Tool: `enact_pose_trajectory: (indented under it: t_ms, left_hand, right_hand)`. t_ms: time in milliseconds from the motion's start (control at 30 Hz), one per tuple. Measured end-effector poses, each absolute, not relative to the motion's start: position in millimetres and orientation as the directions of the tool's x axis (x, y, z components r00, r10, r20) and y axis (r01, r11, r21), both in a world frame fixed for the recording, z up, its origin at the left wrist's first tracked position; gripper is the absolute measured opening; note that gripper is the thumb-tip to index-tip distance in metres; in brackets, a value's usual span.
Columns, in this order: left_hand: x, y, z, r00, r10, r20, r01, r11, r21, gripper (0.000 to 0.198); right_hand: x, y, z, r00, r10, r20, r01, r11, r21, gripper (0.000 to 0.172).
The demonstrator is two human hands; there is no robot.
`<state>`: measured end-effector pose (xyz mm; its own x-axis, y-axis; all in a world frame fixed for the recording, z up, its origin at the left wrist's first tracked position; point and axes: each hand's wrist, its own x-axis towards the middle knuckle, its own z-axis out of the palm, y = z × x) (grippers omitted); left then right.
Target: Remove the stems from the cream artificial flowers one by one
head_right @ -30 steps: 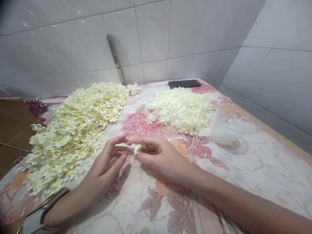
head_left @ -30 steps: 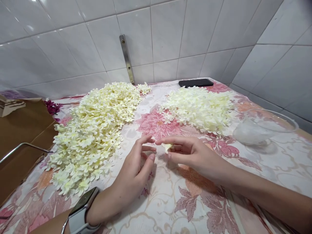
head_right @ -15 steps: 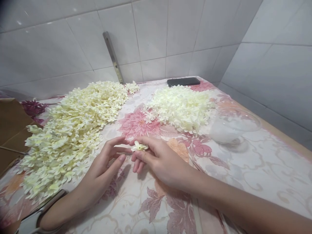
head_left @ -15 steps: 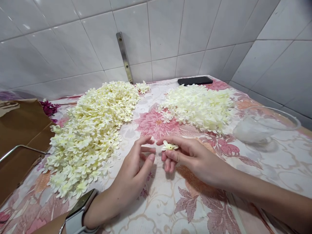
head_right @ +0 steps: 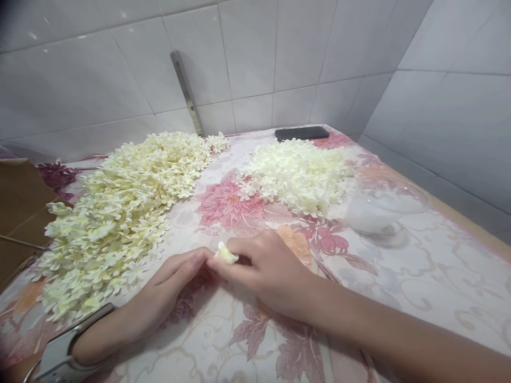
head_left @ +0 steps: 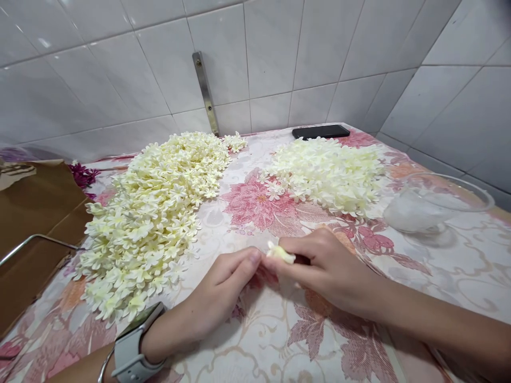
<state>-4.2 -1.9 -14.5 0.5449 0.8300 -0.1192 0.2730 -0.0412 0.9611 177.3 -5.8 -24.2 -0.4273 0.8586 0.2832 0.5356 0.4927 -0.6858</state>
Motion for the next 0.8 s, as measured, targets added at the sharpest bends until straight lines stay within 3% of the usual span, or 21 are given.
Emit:
enact_pose_trajectory:
  t_ms: [100,167,333,500,700,800]
  left_hand:
    - [-3.2,-2.0,-14.7,0.577,0.792,-0.199,0.281,0.037,0.959,0.032]
    - [-3.3,-2.0,-16.2,0.554,0.797,-0.24,0.278,0.095,0.956,0.028]
    - [-4.7,-0.2,-16.4,0.463,0.858,-0.22,0.228,0.125,0.966,0.03]
    - [-2.5,-1.9,-12.2,0.558,0.82,-0.13,0.227,0.0,0.974,0.027]
    - [-5.2,-5.1,-17.8,0.595,0.803,0.031,0.395,-0.326,0.859,0.03]
    - [-8.0,-5.7,-17.6,0.546,0.835,0.064,0.418,-0.338,0.844,0.026]
  right_hand:
    - [175.1,-9.8,-30.9,-0.533,0.723,0.44,0.594,0.69,-0.413,0.038]
    - [175.0,-10.9,-32.1,-0.577,0.667,0.472,0.636,0.729,-0.252,0.039]
    - [179.3,-6.1,-27.7,-0.631,0.59,0.503,0.662,0.748,-0.047,0.031]
    - [178.6,-7.2,-27.2,-0.673,0.542,0.503,0.61,0.791,-0.037,0.02]
    - [176.9,-9.9,-28.3,-0.695,0.507,0.51,0.594,0.804,0.011,0.032]
    - [177.1,-8.8,-28.1,-0.642,0.503,0.579,0.61,0.792,-0.011,0.037]
